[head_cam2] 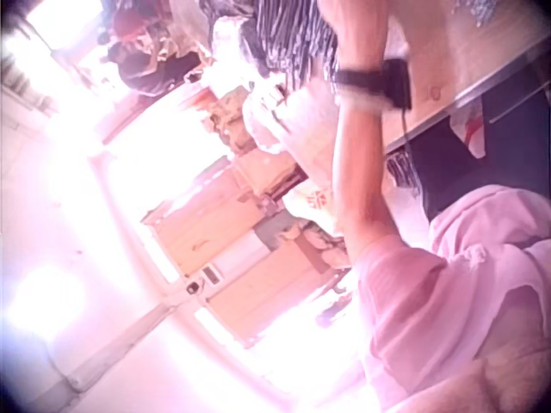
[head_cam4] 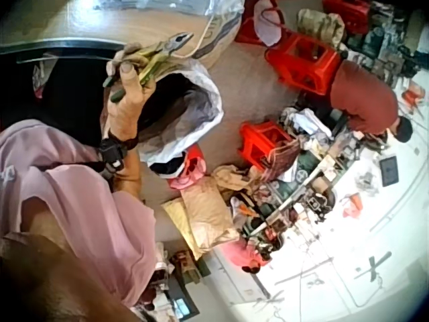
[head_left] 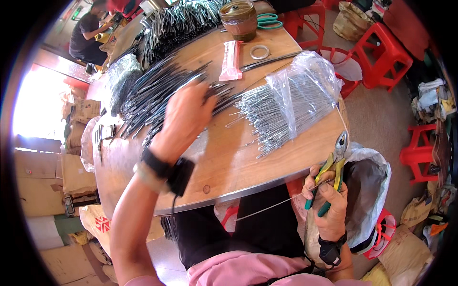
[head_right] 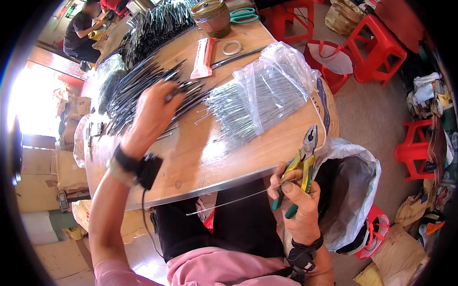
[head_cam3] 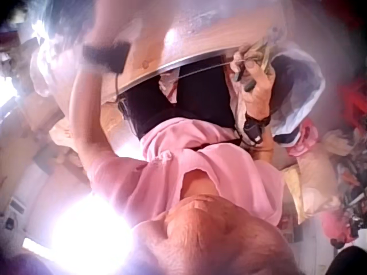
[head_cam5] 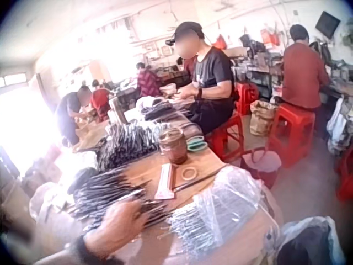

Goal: The person uses pliers to bend and cut thin metal wires, then inserts them into larger metal rods. The person gathers the finished components into a bundle and places them into a basket on the floor.

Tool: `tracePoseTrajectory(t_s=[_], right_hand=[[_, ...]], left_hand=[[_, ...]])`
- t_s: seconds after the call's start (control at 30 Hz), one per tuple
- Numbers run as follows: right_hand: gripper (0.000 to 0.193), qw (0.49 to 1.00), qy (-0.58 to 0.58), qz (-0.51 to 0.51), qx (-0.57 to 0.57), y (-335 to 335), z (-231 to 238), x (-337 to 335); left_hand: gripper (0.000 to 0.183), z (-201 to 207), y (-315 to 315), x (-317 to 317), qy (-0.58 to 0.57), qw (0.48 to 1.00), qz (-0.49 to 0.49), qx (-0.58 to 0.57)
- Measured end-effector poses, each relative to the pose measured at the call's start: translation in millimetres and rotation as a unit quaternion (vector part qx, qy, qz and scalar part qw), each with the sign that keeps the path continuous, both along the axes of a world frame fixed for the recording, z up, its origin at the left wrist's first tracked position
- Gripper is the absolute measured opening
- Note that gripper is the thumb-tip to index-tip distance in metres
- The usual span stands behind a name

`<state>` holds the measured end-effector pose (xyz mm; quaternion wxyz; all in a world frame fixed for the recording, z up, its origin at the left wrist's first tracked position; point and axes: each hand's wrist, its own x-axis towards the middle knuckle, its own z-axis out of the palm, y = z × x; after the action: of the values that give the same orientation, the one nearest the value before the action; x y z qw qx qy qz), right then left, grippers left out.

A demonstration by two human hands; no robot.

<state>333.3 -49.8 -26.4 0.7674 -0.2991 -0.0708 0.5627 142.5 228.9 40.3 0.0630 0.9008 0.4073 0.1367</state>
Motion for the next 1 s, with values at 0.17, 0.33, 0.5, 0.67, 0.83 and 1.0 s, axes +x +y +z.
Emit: tracePoseTrajectory(t_s=[0.17,0.33,0.5,0.67,0.83,1.0], right_hand=[[0.014,0.996,0.087,0.03,0.002,4,5,-6],[0.015,0.975,0.197,0.1,0.034,12,5,-16],[0.018,0.975,0.201,0.091,0.03,29,12,-38],[0.027,0.982,0.162,0.098,-0.018,54,19,-71],[0.019,0.98,0.172,0.085,-0.051,68,20,-71],[0.022,0.981,0.137,0.129,0.042,93,28,-74]], left_hand=[[0.028,3,-41,-72,0.19,0.976,0.08,0.066],[0.025,-18,-37,-101,0.13,0.987,0.083,0.041],[0.011,-21,-36,-111,0.098,0.987,0.1,0.077],[0.007,-25,-33,-134,0.043,0.997,0.055,0.042],[0.005,-7,-29,-128,0.024,0.998,0.033,0.043],[0.014,2,-32,-141,0.054,0.998,0.03,-0.01]])
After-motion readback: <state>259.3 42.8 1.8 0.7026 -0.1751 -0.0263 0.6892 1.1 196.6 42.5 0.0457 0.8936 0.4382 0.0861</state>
